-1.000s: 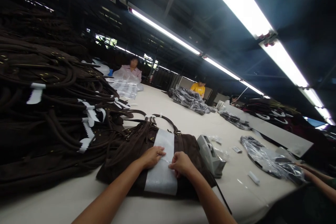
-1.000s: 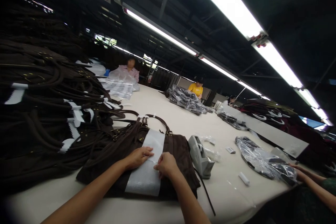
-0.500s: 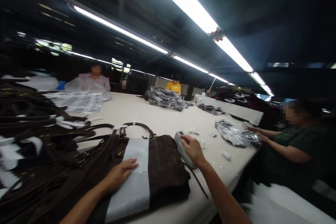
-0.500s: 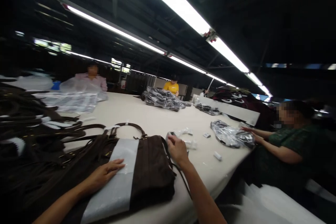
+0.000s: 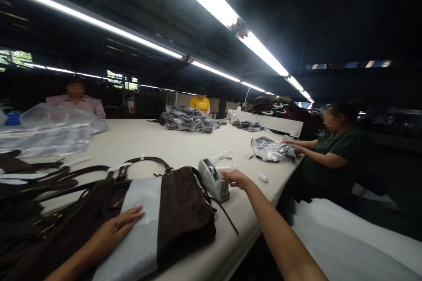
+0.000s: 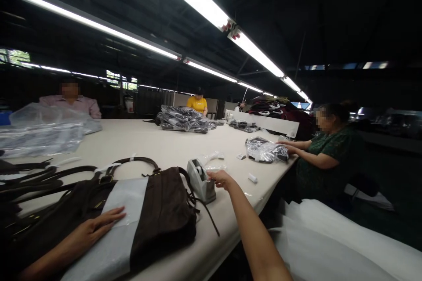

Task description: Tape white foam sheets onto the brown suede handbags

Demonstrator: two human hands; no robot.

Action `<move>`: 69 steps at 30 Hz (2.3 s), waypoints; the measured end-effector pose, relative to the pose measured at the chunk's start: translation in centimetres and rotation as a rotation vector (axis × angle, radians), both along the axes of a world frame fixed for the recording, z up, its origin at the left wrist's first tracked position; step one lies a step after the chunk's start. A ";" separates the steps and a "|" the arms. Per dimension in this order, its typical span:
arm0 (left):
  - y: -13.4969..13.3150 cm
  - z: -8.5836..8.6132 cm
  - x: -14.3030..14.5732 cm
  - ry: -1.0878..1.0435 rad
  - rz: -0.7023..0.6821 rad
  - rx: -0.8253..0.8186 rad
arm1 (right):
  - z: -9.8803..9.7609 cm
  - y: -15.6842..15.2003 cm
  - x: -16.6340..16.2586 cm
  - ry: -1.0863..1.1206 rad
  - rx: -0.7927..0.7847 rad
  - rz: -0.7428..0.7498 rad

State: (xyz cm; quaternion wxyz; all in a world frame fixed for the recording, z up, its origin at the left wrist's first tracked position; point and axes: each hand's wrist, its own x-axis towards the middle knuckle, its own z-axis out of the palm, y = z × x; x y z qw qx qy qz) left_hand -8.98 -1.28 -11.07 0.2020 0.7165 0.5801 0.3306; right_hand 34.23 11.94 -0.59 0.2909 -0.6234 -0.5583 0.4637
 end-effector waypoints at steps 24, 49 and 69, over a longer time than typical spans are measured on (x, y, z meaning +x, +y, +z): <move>-0.5 0.6 0.4 -0.019 -0.004 -0.035 | -2.1 -6.4 1.3 -0.067 0.409 -0.035; -1.4 1.1 1.6 -0.239 -0.033 -0.109 | -1.9 -15.8 -25.6 0.546 -0.049 0.022; 0.2 -1.6 1.5 -0.437 0.047 -0.073 | -6.3 -13.7 -28.6 0.223 -0.090 -0.071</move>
